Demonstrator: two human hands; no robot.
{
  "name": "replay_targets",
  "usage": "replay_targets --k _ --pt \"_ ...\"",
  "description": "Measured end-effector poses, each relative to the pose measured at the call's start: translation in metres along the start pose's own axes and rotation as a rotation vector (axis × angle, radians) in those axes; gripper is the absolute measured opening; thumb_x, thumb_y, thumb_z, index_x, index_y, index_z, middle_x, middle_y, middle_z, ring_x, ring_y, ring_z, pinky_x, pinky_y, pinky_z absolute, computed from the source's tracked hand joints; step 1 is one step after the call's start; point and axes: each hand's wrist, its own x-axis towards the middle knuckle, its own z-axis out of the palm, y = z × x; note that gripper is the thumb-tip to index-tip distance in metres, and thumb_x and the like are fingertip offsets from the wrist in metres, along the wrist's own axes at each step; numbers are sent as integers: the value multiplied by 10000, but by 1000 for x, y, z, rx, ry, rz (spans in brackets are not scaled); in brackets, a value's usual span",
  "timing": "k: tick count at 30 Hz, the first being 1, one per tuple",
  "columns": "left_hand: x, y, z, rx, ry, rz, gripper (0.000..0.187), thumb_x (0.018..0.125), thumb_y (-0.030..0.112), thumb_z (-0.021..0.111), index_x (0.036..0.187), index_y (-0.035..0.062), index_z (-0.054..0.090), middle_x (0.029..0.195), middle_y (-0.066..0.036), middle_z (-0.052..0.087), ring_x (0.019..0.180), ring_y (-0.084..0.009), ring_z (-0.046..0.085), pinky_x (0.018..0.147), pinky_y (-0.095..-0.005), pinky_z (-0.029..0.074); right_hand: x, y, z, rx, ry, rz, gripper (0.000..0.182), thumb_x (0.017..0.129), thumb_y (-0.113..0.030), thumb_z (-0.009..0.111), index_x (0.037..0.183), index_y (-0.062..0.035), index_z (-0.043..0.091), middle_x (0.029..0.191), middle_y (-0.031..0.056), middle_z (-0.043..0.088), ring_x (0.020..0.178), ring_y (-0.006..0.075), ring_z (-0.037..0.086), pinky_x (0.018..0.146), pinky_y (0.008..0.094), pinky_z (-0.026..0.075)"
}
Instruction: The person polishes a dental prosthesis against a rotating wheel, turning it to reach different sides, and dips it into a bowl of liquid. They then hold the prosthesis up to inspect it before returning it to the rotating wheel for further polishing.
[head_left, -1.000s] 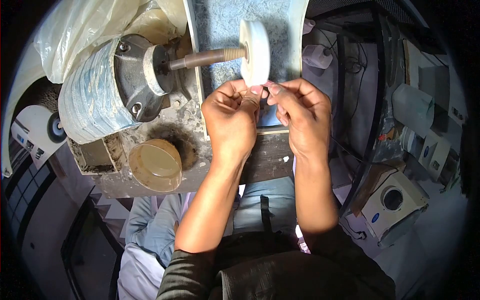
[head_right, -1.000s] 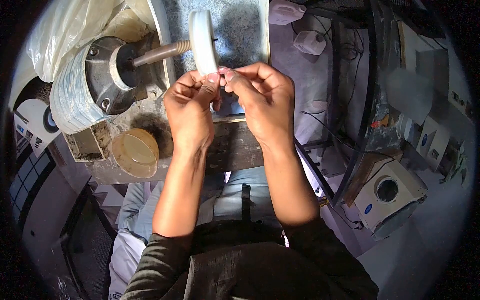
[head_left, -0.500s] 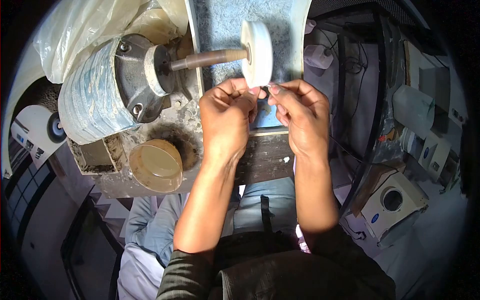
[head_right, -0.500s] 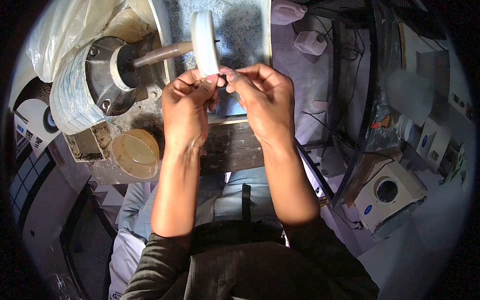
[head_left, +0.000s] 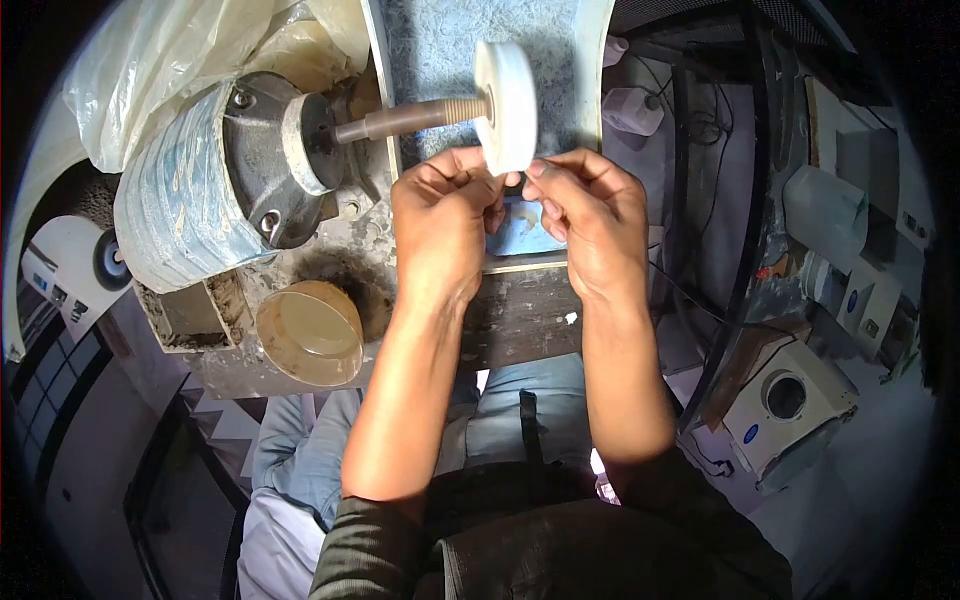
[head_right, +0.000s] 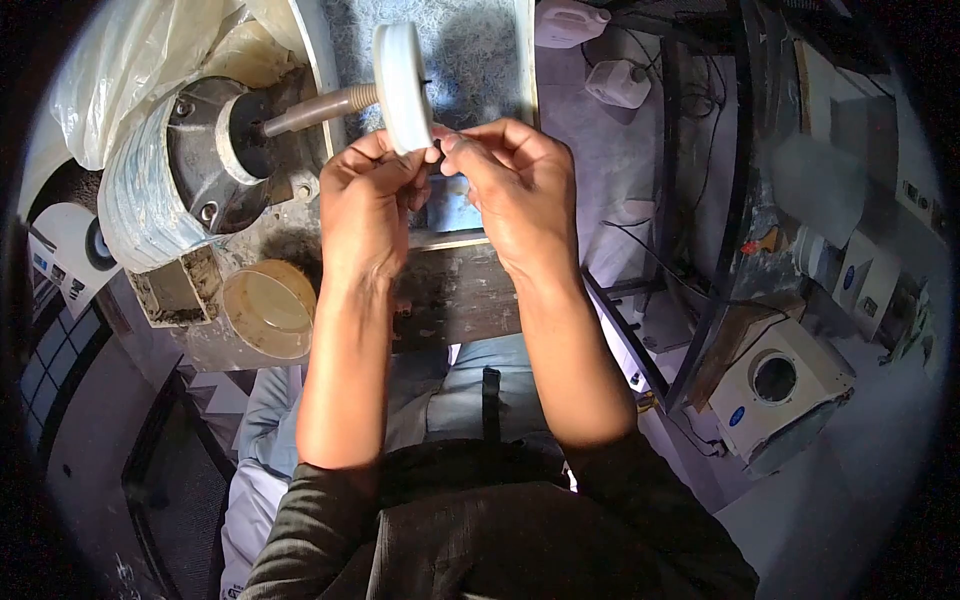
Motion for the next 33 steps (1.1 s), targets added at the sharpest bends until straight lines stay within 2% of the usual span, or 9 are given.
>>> replay_targets --k 9,20,25,27,33 --pt "10 2 -7 13 -33 23 165 792 -118 524 911 -96 637 748 -81 652 536 -70 501 477 -200 369 6 5 -1 63 -42 38 77 825 -40 664 853 22 629 704 77 634 523 36 461 448 179 333" --pt "-15 3 2 63 -39 16 63 861 -24 601 879 -34 660 721 -25 646 535 -12 447 479 -182 324 -11 4 -17 75 -43 53 104 826 -62 685 873 22 645 717 63 634 521 10 443 441 162 303" --pt "-7 0 -2 45 -32 -2 88 849 -45 584 892 -45 660 724 -39 651 531 -35 471 475 -187 343 -8 -1 -10 67 -26 62 106 824 -59 686 872 25 643 718 66 635 522 12 445 444 162 304" --pt "-1 0 -4 23 -35 -12 94 846 -48 580 899 -52 658 730 -48 653 530 -44 477 475 -190 349 -3 0 -8 49 -45 50 93 827 -60 672 863 16 633 711 73 636 534 43 469 459 181 330" --pt "8 2 -10 -11 -26 -21 93 855 -29 584 913 -66 647 719 -60 642 527 -62 486 470 -200 358 7 2 0 9 -49 46 65 807 -19 655 847 24 627 706 77 639 521 36 458 450 180 323"
